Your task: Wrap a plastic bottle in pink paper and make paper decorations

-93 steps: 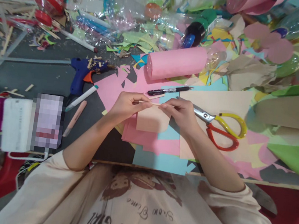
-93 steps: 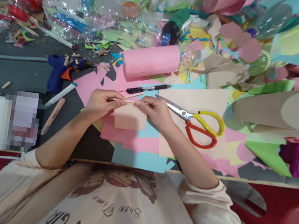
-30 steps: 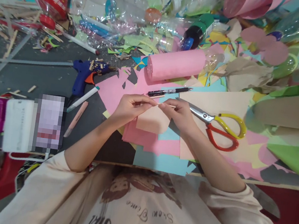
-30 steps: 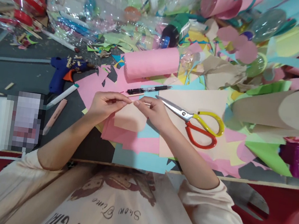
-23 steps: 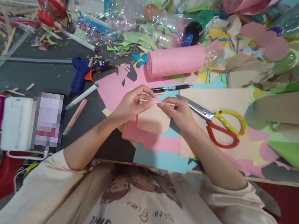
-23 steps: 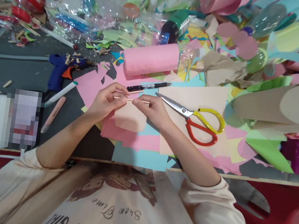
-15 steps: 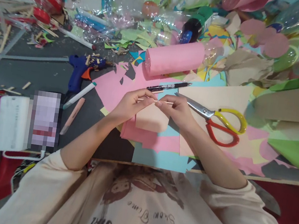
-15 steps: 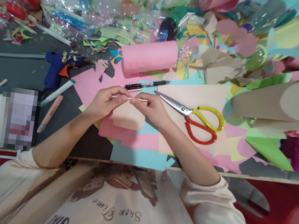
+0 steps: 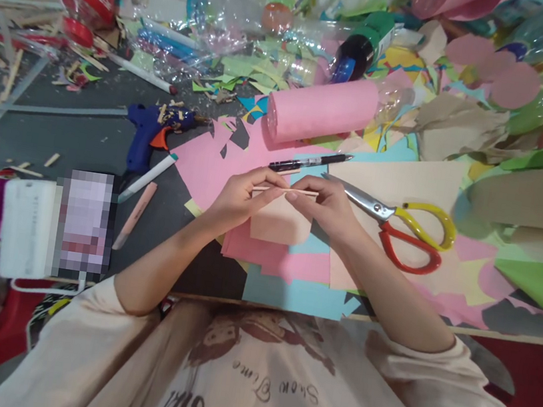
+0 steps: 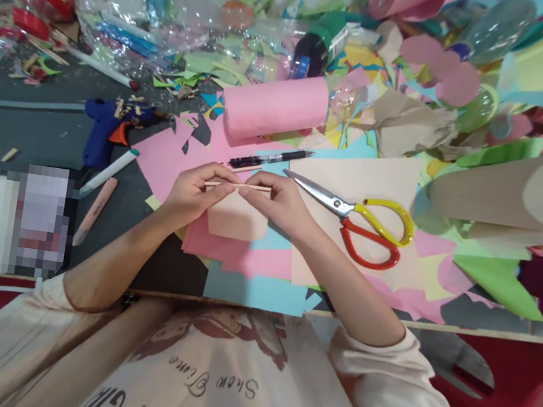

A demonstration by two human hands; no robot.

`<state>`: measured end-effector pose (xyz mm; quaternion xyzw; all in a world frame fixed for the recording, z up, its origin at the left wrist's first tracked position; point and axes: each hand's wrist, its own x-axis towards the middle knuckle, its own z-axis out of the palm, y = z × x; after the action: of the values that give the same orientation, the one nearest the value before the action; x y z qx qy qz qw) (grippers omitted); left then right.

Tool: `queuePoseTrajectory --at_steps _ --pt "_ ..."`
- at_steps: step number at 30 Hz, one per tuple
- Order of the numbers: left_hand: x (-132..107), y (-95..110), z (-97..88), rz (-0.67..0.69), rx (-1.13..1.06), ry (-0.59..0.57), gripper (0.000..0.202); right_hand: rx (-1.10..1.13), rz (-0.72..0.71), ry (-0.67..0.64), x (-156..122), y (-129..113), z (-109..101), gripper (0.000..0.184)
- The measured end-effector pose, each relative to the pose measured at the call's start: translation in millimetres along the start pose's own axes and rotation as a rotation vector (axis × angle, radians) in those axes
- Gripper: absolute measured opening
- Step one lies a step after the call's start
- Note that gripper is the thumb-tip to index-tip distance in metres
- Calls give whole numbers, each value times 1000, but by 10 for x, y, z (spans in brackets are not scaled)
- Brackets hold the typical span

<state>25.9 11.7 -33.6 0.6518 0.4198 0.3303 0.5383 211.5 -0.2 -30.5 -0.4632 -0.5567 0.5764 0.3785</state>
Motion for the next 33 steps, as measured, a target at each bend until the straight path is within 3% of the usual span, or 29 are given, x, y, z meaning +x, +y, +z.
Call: queuePoseTrajectory --at_steps 4,15,33 --pt "0 -11 -6 21 -13 -6 17 -15 -10 4 2 7 0 26" --pt "-11 -41 21 85 2 0 16 -44 32 -25 -17 -24 6 50" --pt "36 -83 -20 24 62 -16 28 -77 1 -10 -5 26 24 42"
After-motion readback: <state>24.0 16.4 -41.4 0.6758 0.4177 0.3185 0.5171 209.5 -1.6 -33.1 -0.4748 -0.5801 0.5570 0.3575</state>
